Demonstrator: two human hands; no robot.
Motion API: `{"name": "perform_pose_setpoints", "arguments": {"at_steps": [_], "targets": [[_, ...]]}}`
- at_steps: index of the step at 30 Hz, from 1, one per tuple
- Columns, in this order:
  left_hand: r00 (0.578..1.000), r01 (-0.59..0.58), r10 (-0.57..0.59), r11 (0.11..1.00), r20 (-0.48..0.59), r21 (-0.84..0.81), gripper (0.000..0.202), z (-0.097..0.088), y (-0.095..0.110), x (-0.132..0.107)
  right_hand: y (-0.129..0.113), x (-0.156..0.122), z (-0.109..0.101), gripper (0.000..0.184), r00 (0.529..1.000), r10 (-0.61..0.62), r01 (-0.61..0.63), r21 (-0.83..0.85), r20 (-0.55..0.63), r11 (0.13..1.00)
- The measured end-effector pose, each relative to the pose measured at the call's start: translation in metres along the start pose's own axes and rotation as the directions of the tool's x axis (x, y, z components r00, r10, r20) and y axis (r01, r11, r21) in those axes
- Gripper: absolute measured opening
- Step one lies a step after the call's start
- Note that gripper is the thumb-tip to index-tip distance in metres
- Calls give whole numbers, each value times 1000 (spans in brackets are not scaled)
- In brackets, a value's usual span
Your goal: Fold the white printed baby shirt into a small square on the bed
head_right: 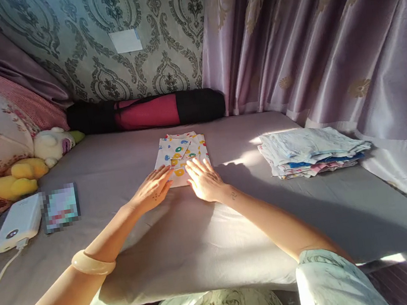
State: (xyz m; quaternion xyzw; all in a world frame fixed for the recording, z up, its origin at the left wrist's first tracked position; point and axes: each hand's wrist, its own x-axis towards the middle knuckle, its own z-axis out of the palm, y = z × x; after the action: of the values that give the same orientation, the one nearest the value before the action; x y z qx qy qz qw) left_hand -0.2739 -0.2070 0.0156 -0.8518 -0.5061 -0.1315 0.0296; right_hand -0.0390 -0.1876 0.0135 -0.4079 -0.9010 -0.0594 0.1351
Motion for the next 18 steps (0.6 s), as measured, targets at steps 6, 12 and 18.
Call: {"name": "perform_pose_setpoints", "arguments": {"at_steps": [6,12,18], "targets": [[996,-11,9,1000,90,20,60,12,11,4,-8,10,15,57,990,-83,70,111,112,991],[966,45,-39,999,257,-20,64,24,-4,10,4,17,25,55,972,-149,124,137,184,983],[941,100,-67,991,331,-83,65,25,-5,10,5,17,26,54,969,-159,134,138,191,981]]}}
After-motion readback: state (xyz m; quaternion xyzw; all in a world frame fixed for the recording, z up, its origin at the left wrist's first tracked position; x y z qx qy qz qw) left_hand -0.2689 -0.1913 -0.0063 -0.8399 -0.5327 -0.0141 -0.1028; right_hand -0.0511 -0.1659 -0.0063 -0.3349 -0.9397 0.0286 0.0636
